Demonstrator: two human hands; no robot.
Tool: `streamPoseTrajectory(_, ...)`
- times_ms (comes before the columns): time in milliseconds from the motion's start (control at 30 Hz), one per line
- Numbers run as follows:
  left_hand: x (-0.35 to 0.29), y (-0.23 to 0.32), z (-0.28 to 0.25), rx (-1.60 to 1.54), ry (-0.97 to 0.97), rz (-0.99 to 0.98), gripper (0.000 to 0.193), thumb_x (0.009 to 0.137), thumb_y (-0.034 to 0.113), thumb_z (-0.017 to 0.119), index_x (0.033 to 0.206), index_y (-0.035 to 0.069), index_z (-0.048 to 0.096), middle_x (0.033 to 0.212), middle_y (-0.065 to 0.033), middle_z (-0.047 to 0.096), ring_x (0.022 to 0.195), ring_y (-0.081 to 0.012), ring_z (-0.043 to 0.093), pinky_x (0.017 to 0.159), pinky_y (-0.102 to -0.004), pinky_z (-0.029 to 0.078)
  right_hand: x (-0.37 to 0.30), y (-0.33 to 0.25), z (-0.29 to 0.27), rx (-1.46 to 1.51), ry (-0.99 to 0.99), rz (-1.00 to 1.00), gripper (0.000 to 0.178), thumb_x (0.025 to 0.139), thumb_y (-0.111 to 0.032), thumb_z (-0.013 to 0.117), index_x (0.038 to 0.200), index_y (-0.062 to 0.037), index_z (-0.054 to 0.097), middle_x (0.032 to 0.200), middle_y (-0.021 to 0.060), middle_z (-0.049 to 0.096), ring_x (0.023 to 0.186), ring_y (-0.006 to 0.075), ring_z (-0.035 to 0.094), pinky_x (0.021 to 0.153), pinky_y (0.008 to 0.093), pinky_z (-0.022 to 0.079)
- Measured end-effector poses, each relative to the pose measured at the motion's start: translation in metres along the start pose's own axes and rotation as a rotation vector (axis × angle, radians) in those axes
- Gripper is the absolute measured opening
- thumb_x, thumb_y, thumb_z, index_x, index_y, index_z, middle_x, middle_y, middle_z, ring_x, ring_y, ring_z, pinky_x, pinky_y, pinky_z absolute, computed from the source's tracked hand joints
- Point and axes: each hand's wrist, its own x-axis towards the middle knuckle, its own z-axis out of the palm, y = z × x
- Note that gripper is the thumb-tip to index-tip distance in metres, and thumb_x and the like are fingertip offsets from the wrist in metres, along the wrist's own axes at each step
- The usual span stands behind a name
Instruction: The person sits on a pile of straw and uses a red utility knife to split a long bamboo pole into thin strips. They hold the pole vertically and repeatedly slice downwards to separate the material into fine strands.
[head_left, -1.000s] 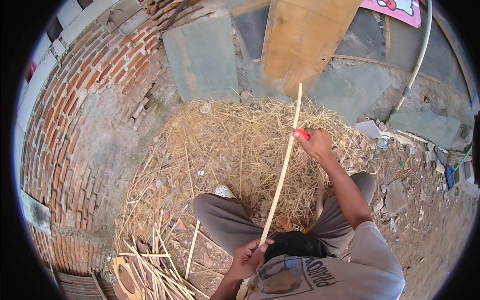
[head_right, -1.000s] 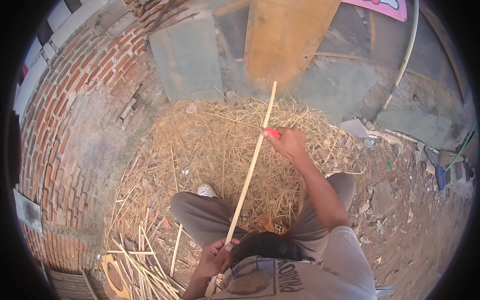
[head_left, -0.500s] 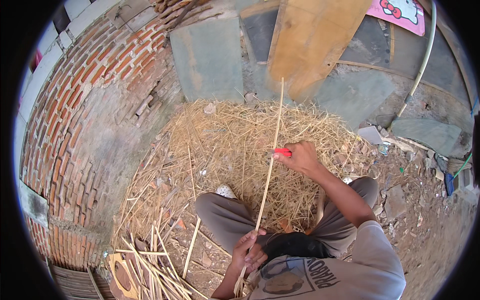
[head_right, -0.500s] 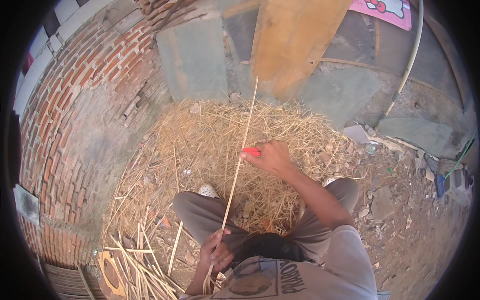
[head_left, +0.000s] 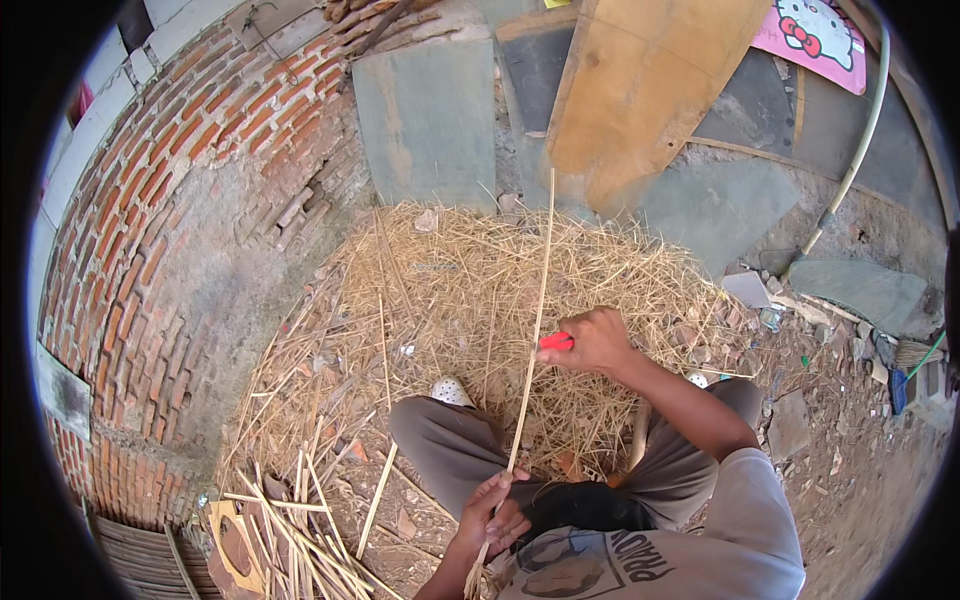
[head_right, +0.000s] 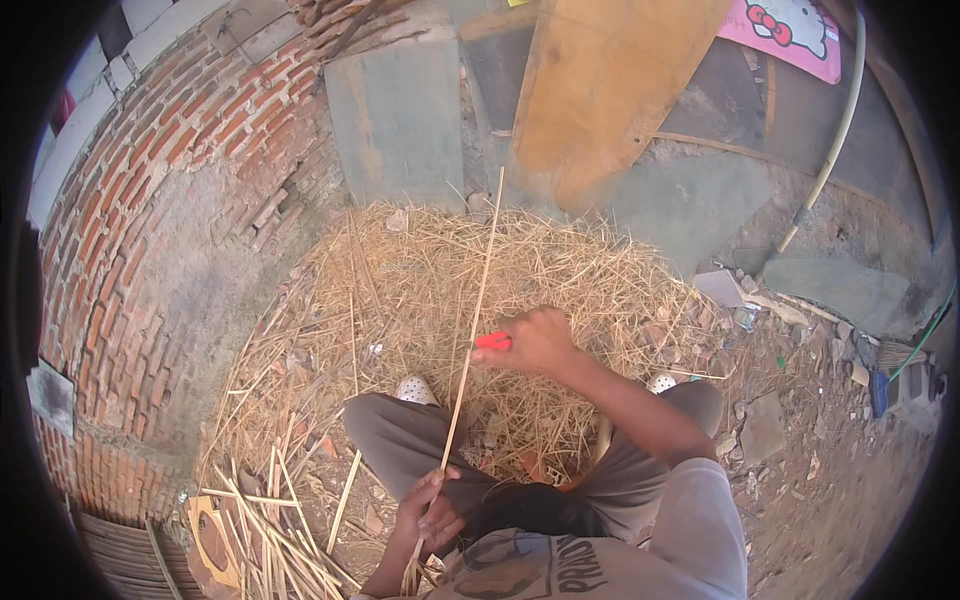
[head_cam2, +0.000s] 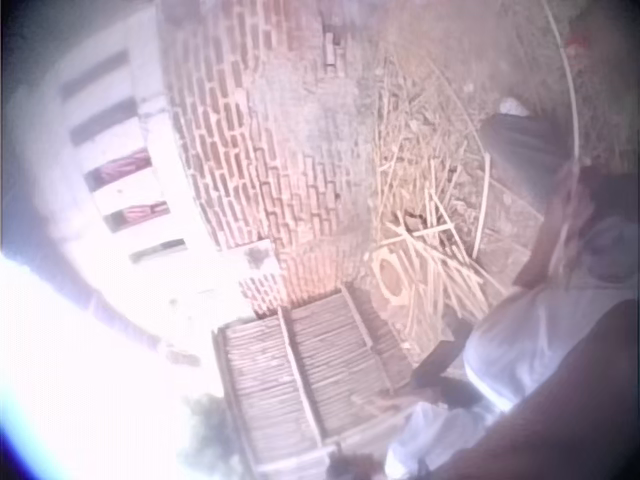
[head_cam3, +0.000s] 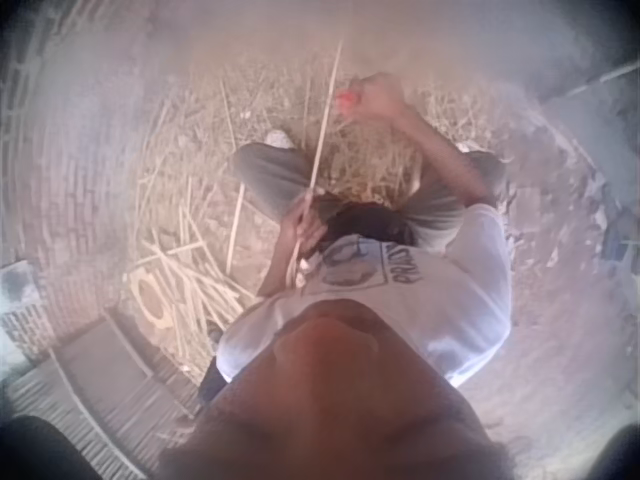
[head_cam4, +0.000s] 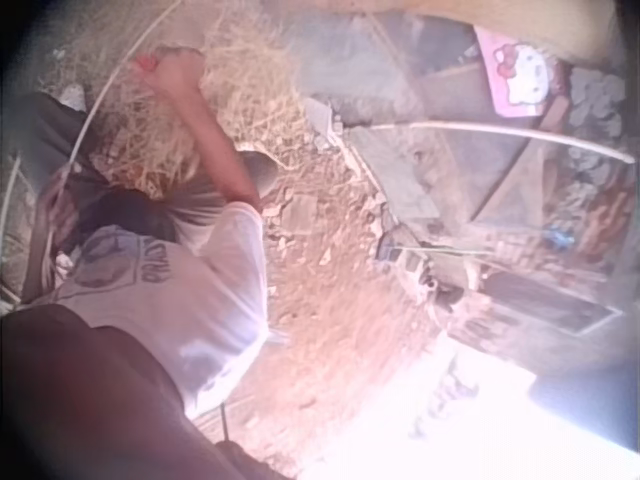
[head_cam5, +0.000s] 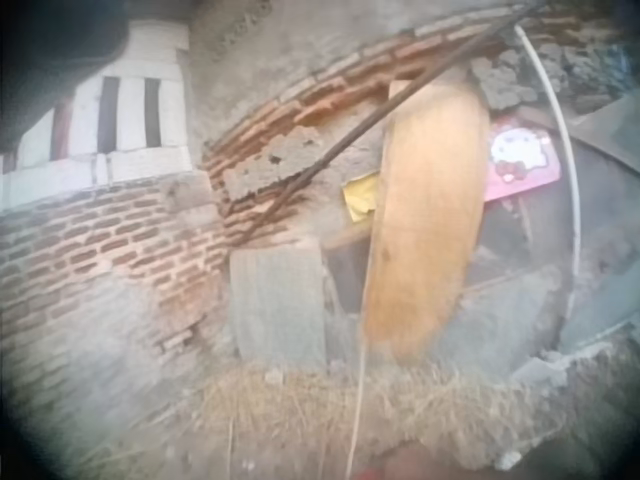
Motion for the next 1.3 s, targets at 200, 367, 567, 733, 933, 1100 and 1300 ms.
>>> streamPoseTrajectory(200,-0.013,-0.009,-0.007,0.037,-0.047,-0.122,0.032,0.105,0.026,0.038,0.122,0.002,0.051,0.043,0.0039,0.029,0.031,-0.007,0.026,0.038,-0.0244,0.027,0.007,0.078,-0.006,-0.139,0.061,0.262,0.072,0.076,-0.079,0.051,0.057,-0.0106,0.062,0.046,0.0083,0.053,0.044,0.0265,0.057,0.045,0.0387,0.044)
streamPoseTrajectory(367,-0.036,-0.007,-0.02,0.133,-0.068,-0.181,0.031,0.105,0.022,0.037,0.121,0.0,0.052,0.042,0.003,0.032,0.031,-0.0065,0.027,0.039,-0.0244,0.026,0.004,0.119,-0.021,-0.226,0.194,0.235,0.071,0.076,-0.078,0.053,0.059,-0.0093,0.062,0.048,0.0108,0.054,0.047,0.0301,0.058,0.047,0.0412,0.045)
streamPoseTrajectory(567,-0.063,0.009,-0.027,0.232,-0.075,-0.215,0.031,0.105,0.019,0.035,0.119,-0.002,0.053,0.04,0.0014,0.037,0.03,-0.0067,0.03,0.038,-0.0243,0.025,0.005,0.15,-0.037,-0.275,0.317,0.295,0.068,0.077,-0.074,0.055,0.061,-0.0086,0.062,0.05,0.0123,0.056,0.05,0.0325,0.059,0.049,0.0425,0.047)
streamPoseTrajectory(733,-0.074,0.013,-0.021,0.435,0.052,-0.196,0.031,0.104,0.019,0.038,0.116,-0.003,0.056,0.04,0.0016,0.036,0.03,-0.007,0.03,0.037,-0.0247,0.024,0.004,0.159,-0.049,-0.319,0.3,0.441,0.065,0.078,-0.072,0.056,0.065,-0.0088,0.065,0.053,0.0131,0.059,0.054,0.0341,0.062,0.053,0.0438,0.049)
streamPoseTrajectory(933,-0.092,0.016,-0.034,0.549,0.017,-0.357,0.026,0.1,0.021,0.052,0.108,-0.001,0.063,0.057,0.0018,0.053,0.04,-0.0054,0.044,0.04,-0.0211,0.033,-0.018,0.233,-0.052,-0.32,0.296,1.085,0.078,0.081,-0.079,0.043,0.07,-0.0053,0.068,0.07,0.0249,0.064,0.072,0.0397,0.065,0.068,0.0482,0.049)
streamPoseTrajectory(1100,-0.084,0.015,-0.018,0.651,0.209,-0.108,0.031,0.103,0.02,0.043,0.115,-0.004,0.057,0.042,0.0004,0.039,0.031,-0.0063,0.029,0.039,-0.0243,0.025,-0.001,0.166,-0.069,-0.015,0.215,0.927,0.082,0.083,-0.078,0.041,0.072,-0.0019,0.068,0.068,0.0222,0.064,0.071,0.0383,0.065,0.069,0.0466,0.048)
streamPoseTrajectory(1300,-0.051,0.017,-0.022,0.639,0.1,-0.048,0.029,0.104,0.016,0.041,0.118,-0.005,0.056,0.044,0.0008,0.039,0.033,-0.006,0.03,0.04,-0.0242,0.027,-0.008,0.085,-0.038,0.009,0.085,0.391,0.065,0.083,-0.068,0.053,0.071,-0.0066,0.067,0.057,0.013,0.059,0.055,0.0316,0.061,0.055,0.0422,0.047)
